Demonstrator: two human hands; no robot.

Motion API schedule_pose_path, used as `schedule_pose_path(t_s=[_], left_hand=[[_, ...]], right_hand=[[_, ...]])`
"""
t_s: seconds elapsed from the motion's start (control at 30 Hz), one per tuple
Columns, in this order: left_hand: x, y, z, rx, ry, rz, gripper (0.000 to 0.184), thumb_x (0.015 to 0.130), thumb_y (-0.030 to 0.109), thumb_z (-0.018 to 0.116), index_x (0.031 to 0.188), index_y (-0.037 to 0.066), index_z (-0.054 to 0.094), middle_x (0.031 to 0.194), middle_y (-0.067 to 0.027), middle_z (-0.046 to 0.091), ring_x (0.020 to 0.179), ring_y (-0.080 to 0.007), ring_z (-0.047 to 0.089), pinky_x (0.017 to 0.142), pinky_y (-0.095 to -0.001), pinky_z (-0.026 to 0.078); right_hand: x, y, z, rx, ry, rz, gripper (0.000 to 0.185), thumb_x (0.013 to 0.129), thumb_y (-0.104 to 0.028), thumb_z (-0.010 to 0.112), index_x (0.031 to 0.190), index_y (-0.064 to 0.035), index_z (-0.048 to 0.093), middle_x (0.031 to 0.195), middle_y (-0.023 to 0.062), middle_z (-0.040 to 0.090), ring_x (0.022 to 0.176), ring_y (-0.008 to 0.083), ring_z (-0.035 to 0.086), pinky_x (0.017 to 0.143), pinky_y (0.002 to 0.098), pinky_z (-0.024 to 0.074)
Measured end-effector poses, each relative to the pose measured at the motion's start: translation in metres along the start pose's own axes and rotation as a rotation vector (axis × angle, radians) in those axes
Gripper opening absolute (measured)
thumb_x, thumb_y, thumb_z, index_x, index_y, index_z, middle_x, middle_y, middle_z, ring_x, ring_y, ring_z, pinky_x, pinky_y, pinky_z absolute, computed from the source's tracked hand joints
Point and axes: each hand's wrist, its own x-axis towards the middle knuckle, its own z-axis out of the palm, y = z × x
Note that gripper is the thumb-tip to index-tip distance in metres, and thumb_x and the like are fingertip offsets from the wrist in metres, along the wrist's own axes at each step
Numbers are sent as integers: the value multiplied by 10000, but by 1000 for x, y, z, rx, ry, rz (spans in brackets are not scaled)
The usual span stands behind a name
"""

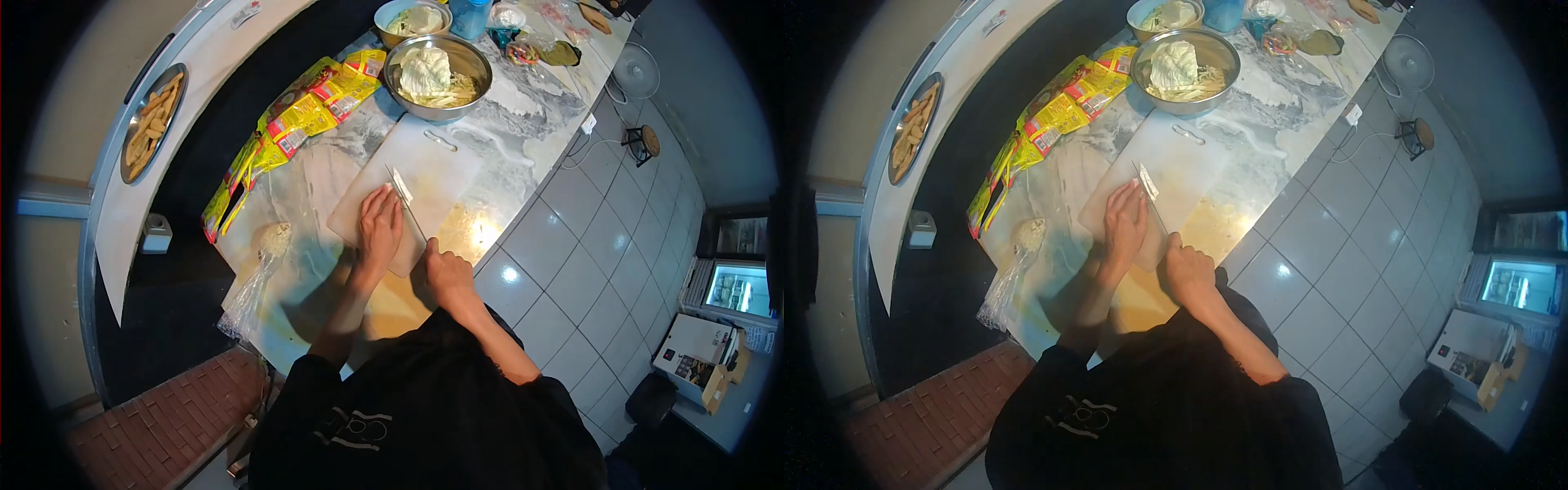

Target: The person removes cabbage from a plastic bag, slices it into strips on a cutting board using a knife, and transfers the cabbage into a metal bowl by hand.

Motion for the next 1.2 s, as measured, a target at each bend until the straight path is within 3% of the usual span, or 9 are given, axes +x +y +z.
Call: schedule_pose_path(t_s=[0.07, 0.27, 0.33, 0.73, 0.77, 0.83, 1.2], left_hand=[[-3, 4, -1, 25, -6, 6, 282, 880, 59, 635, 1114, -98, 653, 1161, -226, 638, 1130, -361, 569, 972, -397, 481], [-7, 4, 6, 110, -31, 15, 310, 859, -2, 582, 1140, -123, 630, 1226, -250, 594, 1141, -374, 531, 999, -419, 440], [-7, 3, 6, 121, -41, 18, 311, 867, 1, 574, 1146, -127, 625, 1230, -251, 590, 1146, -378, 526, 1001, -421, 439], [-7, 1, 5, 175, -68, 28, 314, 928, 74, 545, 1160, -120, 630, 1264, -220, 587, 1246, -361, 492, 1046, -399, 431], [-8, 0, 6, 160, -67, 18, 311, 936, 81, 544, 1160, -117, 632, 1267, -220, 588, 1251, -356, 493, 1048, -399, 431], [-7, 0, 6, 144, -69, 11, 310, 940, 84, 544, 1159, -117, 633, 1264, -222, 591, 1245, -357, 502, 1047, -399, 432], [-6, 3, 4, 90, -73, -29, 317, 926, 77, 576, 1177, -109, 628, 1261, -232, 601, 1220, -366, 530, 1031, -407, 448]], right_hand=[[-3, -1, 0, 28, -17, 10, 241, 853, -57, 538, 1065, 11, 443, 712, 255, 647, 658, 439, 659, 596, 523, 519], [-9, -15, -6, 3, -3, 12, 165, 866, -61, 518, 994, 15, 448, 687, 245, 647, 644, 427, 665, 573, 496, 530], [-10, -17, -8, -75, 36, -10, 118, 849, -77, 557, 907, -11, 478, 667, 183, 665, 624, 338, 695, 549, 431, 550], [-8, -17, -3, -167, 22, 15, 87, 864, -84, 558, 894, -26, 500, 690, 147, 687, 635, 286, 712, 526, 367, 553], [-7, -17, -4, -167, 22, 14, 87, 864, -84, 558, 894, -26, 500, 690, 147, 687, 635, 286, 712, 526, 367, 553], [-5, -16, -5, -77, 2, 21, 92, 873, -53, 497, 941, -7, 458, 713, 220, 670, 651, 374, 693, 568, 455, 550], [5, -24, -25, -110, -128, 69, 79, 866, -46, 503, 924, 4, 484, 775, 209, 690, 738, 359, 713, 653, 441, 572]])
